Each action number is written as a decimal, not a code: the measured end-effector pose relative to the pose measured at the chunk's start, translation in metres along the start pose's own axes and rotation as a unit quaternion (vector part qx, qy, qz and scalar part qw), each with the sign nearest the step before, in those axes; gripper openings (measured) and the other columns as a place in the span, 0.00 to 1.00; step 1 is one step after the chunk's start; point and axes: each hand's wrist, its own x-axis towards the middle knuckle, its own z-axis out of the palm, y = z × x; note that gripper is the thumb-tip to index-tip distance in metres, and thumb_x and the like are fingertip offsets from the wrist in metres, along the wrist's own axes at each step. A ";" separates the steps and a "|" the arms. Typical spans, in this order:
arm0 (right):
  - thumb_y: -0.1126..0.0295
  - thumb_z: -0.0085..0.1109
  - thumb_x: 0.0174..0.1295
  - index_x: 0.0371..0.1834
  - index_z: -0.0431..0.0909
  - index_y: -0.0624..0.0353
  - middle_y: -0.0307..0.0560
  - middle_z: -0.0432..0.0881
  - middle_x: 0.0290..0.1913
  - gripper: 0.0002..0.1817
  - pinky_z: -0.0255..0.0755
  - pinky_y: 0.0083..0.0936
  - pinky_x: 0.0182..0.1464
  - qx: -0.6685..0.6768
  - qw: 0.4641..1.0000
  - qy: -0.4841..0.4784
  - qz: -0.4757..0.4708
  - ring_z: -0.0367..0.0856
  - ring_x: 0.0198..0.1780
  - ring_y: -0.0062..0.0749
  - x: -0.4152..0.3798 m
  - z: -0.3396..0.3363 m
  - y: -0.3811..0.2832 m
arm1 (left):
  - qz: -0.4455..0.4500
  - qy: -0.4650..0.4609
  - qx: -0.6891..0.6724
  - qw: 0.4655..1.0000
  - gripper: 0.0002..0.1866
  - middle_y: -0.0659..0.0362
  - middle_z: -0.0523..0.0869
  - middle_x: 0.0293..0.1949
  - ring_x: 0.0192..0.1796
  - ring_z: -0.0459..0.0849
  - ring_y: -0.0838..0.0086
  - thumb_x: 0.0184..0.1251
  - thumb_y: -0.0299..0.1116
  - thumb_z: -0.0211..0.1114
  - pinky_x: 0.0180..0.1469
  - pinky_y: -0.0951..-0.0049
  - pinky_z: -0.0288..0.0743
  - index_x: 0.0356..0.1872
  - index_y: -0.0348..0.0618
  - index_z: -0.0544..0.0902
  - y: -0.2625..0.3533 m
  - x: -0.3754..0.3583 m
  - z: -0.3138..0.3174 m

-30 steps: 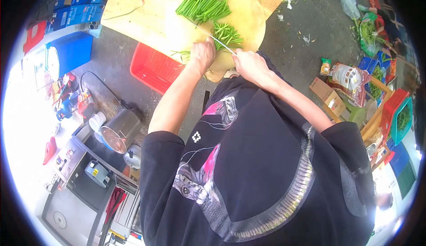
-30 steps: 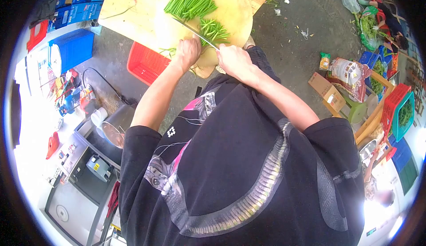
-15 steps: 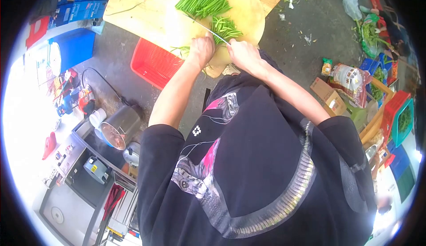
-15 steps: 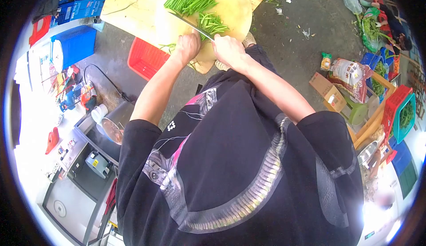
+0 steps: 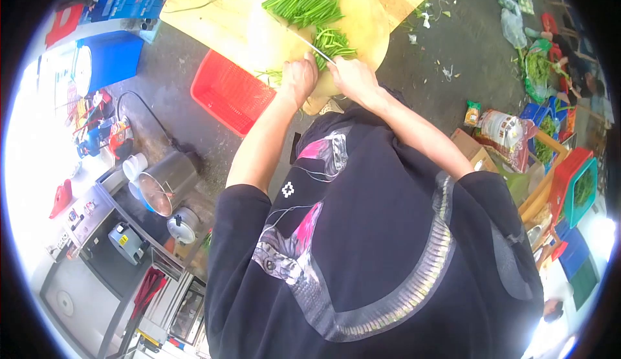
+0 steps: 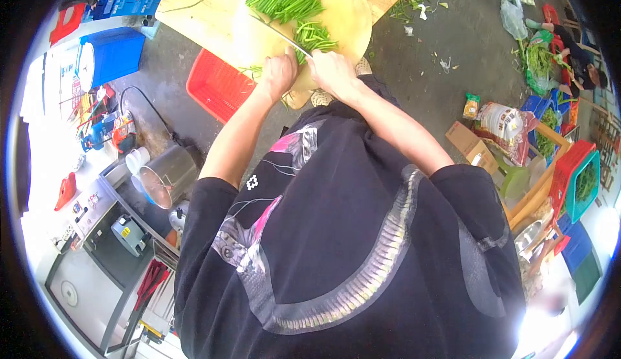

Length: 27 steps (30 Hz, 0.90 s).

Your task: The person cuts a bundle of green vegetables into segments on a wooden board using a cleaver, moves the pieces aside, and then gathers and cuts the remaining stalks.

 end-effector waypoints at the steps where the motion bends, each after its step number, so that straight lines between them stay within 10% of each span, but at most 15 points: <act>1: 0.54 0.51 0.84 0.46 0.85 0.62 0.67 0.91 0.37 0.22 0.84 0.60 0.47 -0.003 1.000 -0.003 -0.002 0.91 0.41 0.69 -0.003 -0.001 0.001 | -0.006 0.007 -0.003 1.000 0.06 0.61 0.91 0.25 0.28 0.94 0.67 0.79 0.35 0.60 0.35 0.59 0.85 0.42 0.47 0.79 0.001 -0.001 0.002; 7: 0.50 0.52 0.84 0.45 0.87 0.61 0.67 0.91 0.37 0.24 0.83 0.60 0.46 0.017 1.000 -0.011 -0.018 0.91 0.41 0.69 -0.008 -0.010 0.008 | -0.004 0.060 0.060 0.996 0.04 0.66 0.87 0.23 0.25 0.91 0.69 0.78 0.35 0.61 0.34 0.60 0.83 0.41 0.49 0.79 0.005 -0.009 0.004; 13: 0.51 0.54 0.83 0.47 0.88 0.59 0.67 0.90 0.38 0.23 0.82 0.58 0.48 0.018 0.998 -0.053 -0.009 0.90 0.43 0.69 -0.023 -0.034 0.013 | 0.038 0.168 0.162 0.972 0.26 0.63 0.80 0.27 0.30 0.84 0.72 0.75 0.50 0.68 0.31 0.61 0.77 0.54 0.33 0.83 0.000 -0.018 0.026; 16: 0.50 0.54 0.83 0.44 0.89 0.60 0.67 0.90 0.38 0.24 0.82 0.58 0.49 0.005 0.998 -0.057 -0.012 0.90 0.43 0.68 -0.023 -0.038 0.018 | -0.002 0.117 0.122 0.986 0.03 0.69 0.77 0.24 0.28 0.81 0.75 0.72 0.35 0.65 0.33 0.62 0.79 0.40 0.51 0.80 0.005 -0.015 0.018; 27: 0.51 0.55 0.81 0.42 0.90 0.62 0.68 0.91 0.41 0.24 0.82 0.58 0.54 -0.007 0.993 -0.114 0.000 0.90 0.48 0.68 -0.038 -0.073 0.022 | -0.031 0.070 0.006 0.997 0.10 0.60 0.88 0.23 0.26 0.91 0.65 0.78 0.40 0.63 0.33 0.56 0.82 0.41 0.45 0.79 0.009 -0.020 0.008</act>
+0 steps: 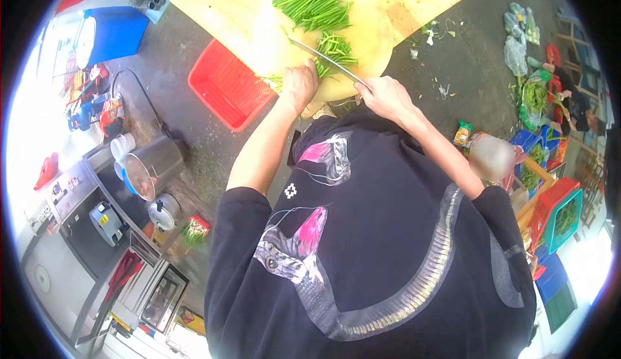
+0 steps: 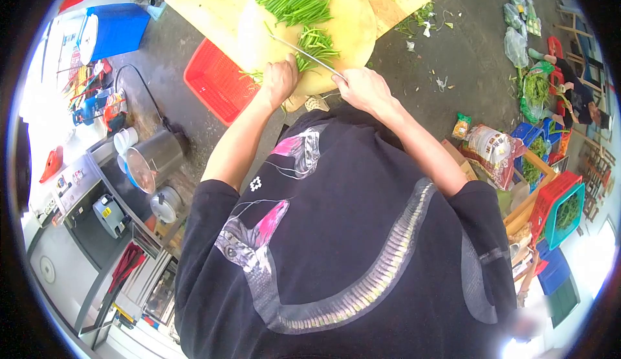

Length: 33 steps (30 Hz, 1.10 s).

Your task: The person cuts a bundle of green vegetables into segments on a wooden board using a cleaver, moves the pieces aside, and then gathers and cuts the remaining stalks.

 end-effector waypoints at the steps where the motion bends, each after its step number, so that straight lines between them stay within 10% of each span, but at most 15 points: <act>1: 0.51 0.55 0.81 0.41 0.90 0.62 0.68 0.91 0.41 0.24 0.82 0.58 0.54 -0.001 1.000 0.004 -0.007 0.90 0.48 0.68 0.003 0.001 -0.002 | 0.004 0.004 0.001 1.000 0.10 0.60 0.88 0.24 0.26 0.91 0.65 0.78 0.41 0.63 0.33 0.56 0.82 0.41 0.45 0.79 -0.001 -0.001 -0.002; 11: 0.51 0.54 0.81 0.41 0.89 0.62 0.66 0.90 0.37 0.24 0.83 0.57 0.52 0.004 0.997 0.081 0.004 0.90 0.45 0.69 0.032 0.012 -0.031 | -0.027 -0.043 -0.016 0.999 0.08 0.61 0.87 0.22 0.25 0.91 0.66 0.79 0.39 0.62 0.34 0.57 0.82 0.41 0.47 0.78 0.003 0.000 -0.005; 33: 0.54 0.61 0.78 0.46 0.92 0.57 0.63 0.90 0.36 0.18 0.81 0.54 0.47 -0.046 0.993 -0.093 -0.052 0.89 0.43 0.65 -0.024 -0.064 0.060 | -0.071 -0.088 -0.101 0.988 0.04 0.49 0.92 0.28 0.31 0.93 0.54 0.78 0.31 0.57 0.44 0.51 0.83 0.43 0.43 0.78 -0.012 -0.014 -0.014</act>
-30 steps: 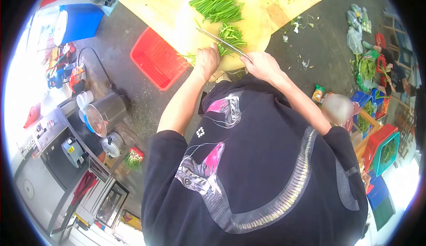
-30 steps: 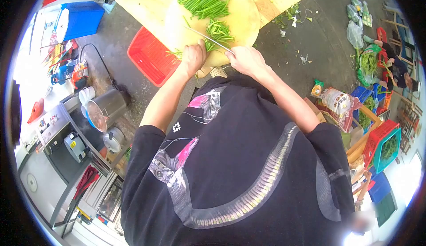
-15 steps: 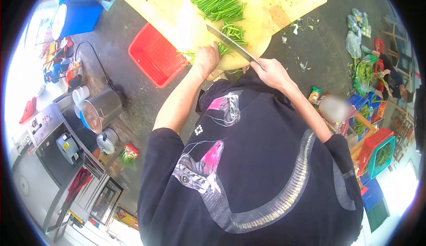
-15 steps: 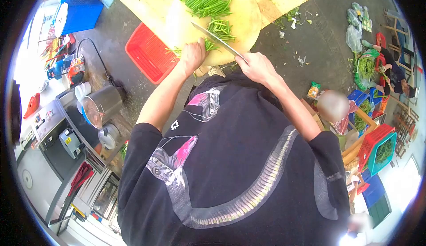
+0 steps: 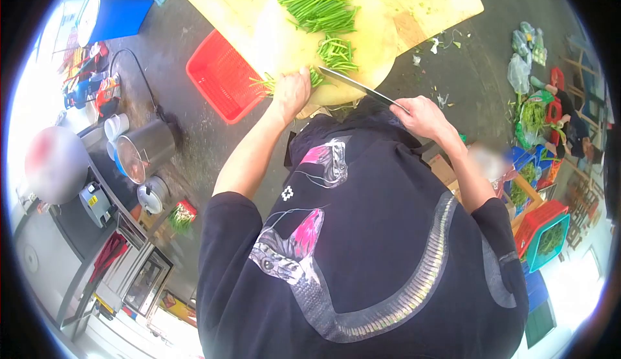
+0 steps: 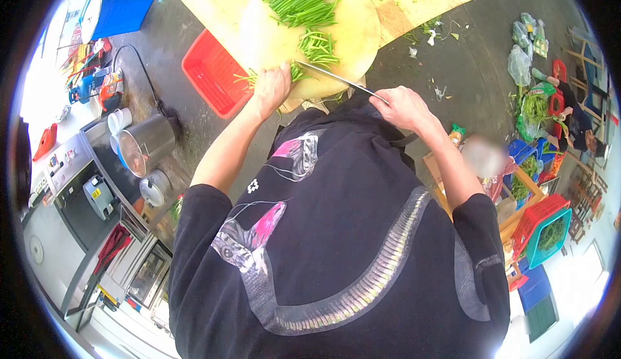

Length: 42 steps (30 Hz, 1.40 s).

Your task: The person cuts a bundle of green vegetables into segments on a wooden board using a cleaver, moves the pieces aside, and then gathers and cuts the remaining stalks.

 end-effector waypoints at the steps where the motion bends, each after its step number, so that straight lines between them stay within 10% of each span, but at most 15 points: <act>1: 0.54 0.61 0.78 0.47 0.93 0.57 0.63 0.90 0.37 0.18 0.82 0.53 0.48 -0.005 1.000 0.002 -0.006 0.89 0.43 0.64 0.004 -0.005 0.001 | -0.002 -0.002 0.002 1.000 0.04 0.49 0.92 0.28 0.31 0.93 0.54 0.78 0.31 0.56 0.44 0.51 0.83 0.43 0.43 0.78 0.000 0.000 0.000; 34: 0.54 0.60 0.80 0.49 0.89 0.60 0.64 0.84 0.31 0.19 0.77 0.49 0.41 0.061 0.997 0.054 0.014 0.85 0.36 0.64 -0.002 -0.033 -0.036 | 0.003 0.036 -0.005 0.999 0.06 0.53 0.89 0.24 0.28 0.91 0.56 0.81 0.32 0.53 0.44 0.49 0.80 0.41 0.45 0.77 0.020 0.023 -0.015; 37: 0.51 0.61 0.80 0.60 0.90 0.58 0.63 0.90 0.36 0.23 0.82 0.47 0.47 0.094 0.986 0.134 0.025 0.92 0.43 0.61 0.001 -0.014 -0.019 | -0.012 -0.010 0.028 0.999 0.22 0.55 0.91 0.28 0.32 0.93 0.57 0.72 0.50 0.75 0.45 0.51 0.82 0.46 0.44 0.75 0.015 0.026 -0.006; 42: 0.46 0.56 0.81 0.68 0.85 0.58 0.65 0.91 0.40 0.28 0.84 0.50 0.49 0.056 0.949 0.287 0.115 0.94 0.47 0.60 0.029 -0.021 0.016 | -0.007 -0.012 0.026 1.000 0.23 0.52 0.92 0.30 0.34 0.94 0.54 0.72 0.48 0.76 0.48 0.49 0.82 0.47 0.43 0.75 0.011 0.022 -0.007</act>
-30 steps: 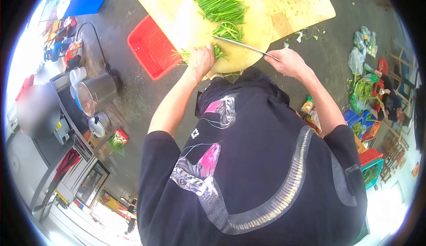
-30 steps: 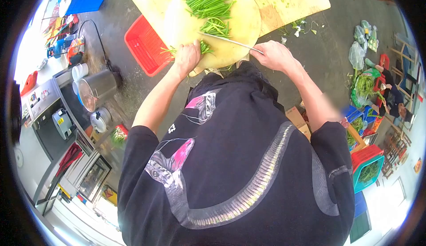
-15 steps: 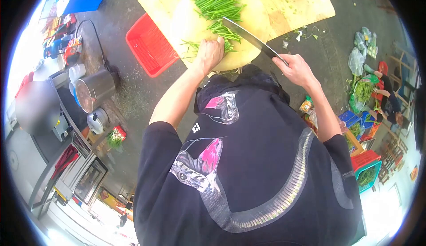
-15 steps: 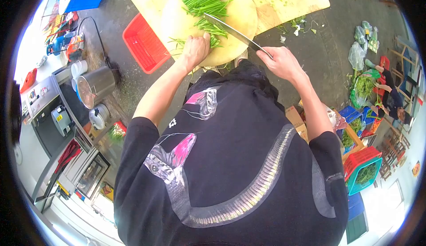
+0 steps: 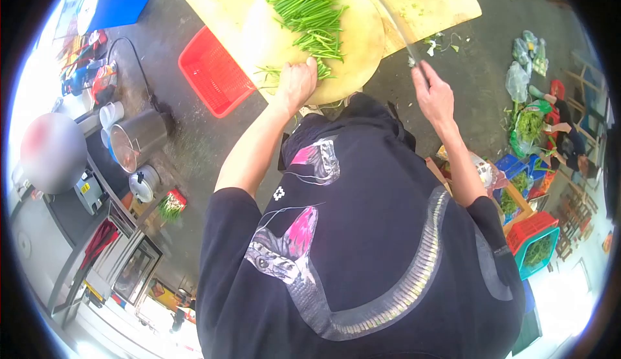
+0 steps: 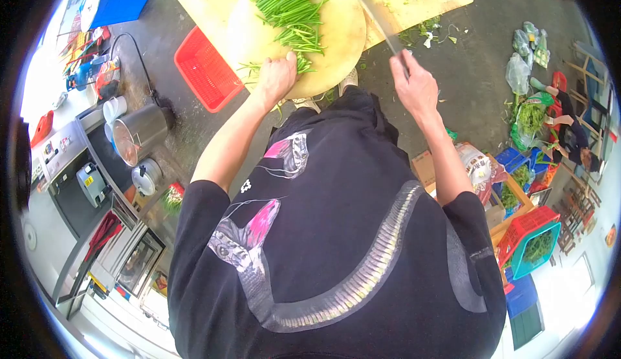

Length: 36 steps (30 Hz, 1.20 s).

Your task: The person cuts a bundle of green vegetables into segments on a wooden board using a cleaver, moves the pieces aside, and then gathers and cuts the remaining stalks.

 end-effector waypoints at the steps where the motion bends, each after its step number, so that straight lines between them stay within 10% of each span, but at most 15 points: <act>1: 0.46 0.54 0.83 0.69 0.84 0.58 0.64 0.91 0.41 0.28 0.84 0.51 0.49 -0.009 0.999 0.044 -0.004 0.93 0.47 0.61 0.009 0.004 0.010 | 0.006 0.000 -0.008 1.000 0.23 0.51 0.93 0.30 0.35 0.94 0.54 0.72 0.47 0.76 0.48 0.48 0.82 0.48 0.42 0.75 -0.001 -0.003 0.001; 8: 0.51 0.50 0.83 0.84 0.66 0.57 0.68 0.86 0.61 0.33 0.80 0.60 0.59 -0.077 0.989 0.099 0.079 0.87 0.58 0.71 0.079 0.047 0.059 | -0.007 -0.050 -0.018 0.999 0.23 0.50 0.93 0.30 0.36 0.95 0.53 0.71 0.46 0.77 0.48 0.49 0.82 0.48 0.42 0.75 -0.008 0.004 -0.002; 20: 0.45 0.64 0.69 0.67 0.69 0.68 0.74 0.91 0.47 0.38 0.82 0.57 0.59 -0.069 0.995 0.034 0.064 0.92 0.51 0.71 0.143 0.084 -0.015 | -0.007 -0.063 -0.003 0.998 0.22 0.54 0.91 0.27 0.33 0.93 0.56 0.72 0.47 0.76 0.45 0.53 0.82 0.47 0.43 0.75 -0.008 -0.002 -0.013; 36: 0.47 0.63 0.77 0.78 0.72 0.60 0.66 0.85 0.59 0.36 0.81 0.55 0.62 -0.032 0.995 0.088 -0.032 0.87 0.62 0.66 0.118 0.096 -0.002 | 0.005 -0.041 0.014 0.999 0.13 0.56 0.91 0.27 0.31 0.92 0.59 0.76 0.42 0.67 0.43 0.56 0.81 0.43 0.46 0.76 -0.009 -0.008 -0.019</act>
